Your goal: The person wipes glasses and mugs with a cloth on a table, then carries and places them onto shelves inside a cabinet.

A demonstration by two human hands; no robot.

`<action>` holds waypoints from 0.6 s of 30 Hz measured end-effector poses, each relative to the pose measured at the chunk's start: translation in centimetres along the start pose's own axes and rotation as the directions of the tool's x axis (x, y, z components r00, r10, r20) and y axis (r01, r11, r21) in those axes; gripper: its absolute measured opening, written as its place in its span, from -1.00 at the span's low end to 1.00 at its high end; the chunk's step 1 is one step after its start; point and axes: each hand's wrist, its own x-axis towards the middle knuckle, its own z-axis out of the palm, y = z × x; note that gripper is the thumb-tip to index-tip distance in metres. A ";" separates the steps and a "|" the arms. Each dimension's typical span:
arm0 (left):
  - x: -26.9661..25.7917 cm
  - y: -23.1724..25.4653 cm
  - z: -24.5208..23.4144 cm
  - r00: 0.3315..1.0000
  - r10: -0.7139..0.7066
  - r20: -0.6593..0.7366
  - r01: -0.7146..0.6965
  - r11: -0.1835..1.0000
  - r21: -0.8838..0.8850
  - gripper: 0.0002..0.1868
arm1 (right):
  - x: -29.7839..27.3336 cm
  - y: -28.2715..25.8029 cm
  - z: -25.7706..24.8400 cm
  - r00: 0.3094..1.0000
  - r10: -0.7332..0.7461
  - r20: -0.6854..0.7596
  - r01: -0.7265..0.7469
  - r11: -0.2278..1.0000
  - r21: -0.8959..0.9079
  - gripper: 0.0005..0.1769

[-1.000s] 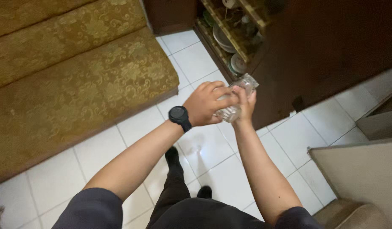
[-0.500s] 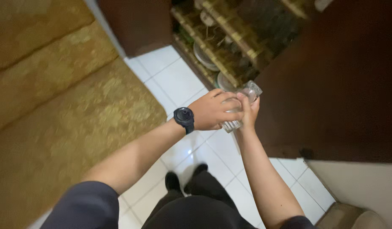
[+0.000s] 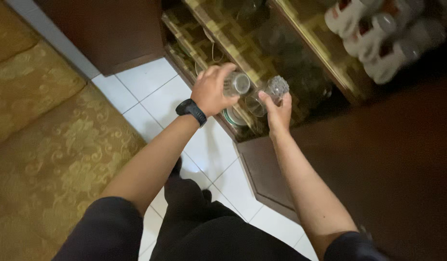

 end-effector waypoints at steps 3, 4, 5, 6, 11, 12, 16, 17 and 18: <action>6.2 -5.9 2.1 0.950 -0.300 0.084 0.307 0.947 -0.096 -0.17 | 5.6 1.2 3.1 0.991 0.121 -0.066 -0.131 0.974 -0.185 -0.30; 8.5 -8.1 3.1 0.878 -0.451 0.159 0.469 0.877 -0.105 -0.15 | 7.6 1.8 4.4 0.995 0.059 -0.084 -0.080 0.959 -0.272 -0.27; 10.3 -10.3 4.2 0.880 -0.443 0.170 0.464 0.878 -0.115 -0.15 | 9.7 2.4 5.5 0.995 -0.004 -0.097 -0.031 0.933 -0.358 -0.23; 12.1 -12.6 5.2 0.929 -0.366 0.063 0.371 0.922 -0.116 -0.16 | 12.0 3.0 6.7 0.994 -0.005 -0.106 -0.035 0.930 -0.365 -0.23; 20.8 -22.6 11.7 0.947 -0.320 -0.036 0.314 0.942 -0.115 -0.16 | 21.0 8.2 10.9 0.977 0.101 -0.190 -0.196 0.783 -0.590 -0.04; 21.9 -24.1 12.7 0.939 -0.344 -0.026 0.341 0.936 -0.090 -0.14 | 22.6 9.5 11.4 0.975 0.102 -0.196 -0.201 0.776 -0.597 -0.04; 25.2 -27.9 15.5 0.937 -0.350 0.008 0.350 0.937 0.002 -0.09 | 28.6 16.2 11.5 0.969 0.097 -0.229 -0.243 0.563 -0.790 0.27; 25.5 -28.5 15.9 0.935 -0.354 0.015 0.354 0.935 -0.002 -0.09 | 29.9 18.0 11.2 0.977 0.040 -0.209 -0.198 0.535 -0.821 0.30; 25.9 -29.0 16.1 0.917 -0.394 0.061 0.395 0.919 -0.009 -0.07 | 31.0 19.7 11.0 0.976 0.042 -0.212 -0.201 0.531 -0.823 0.30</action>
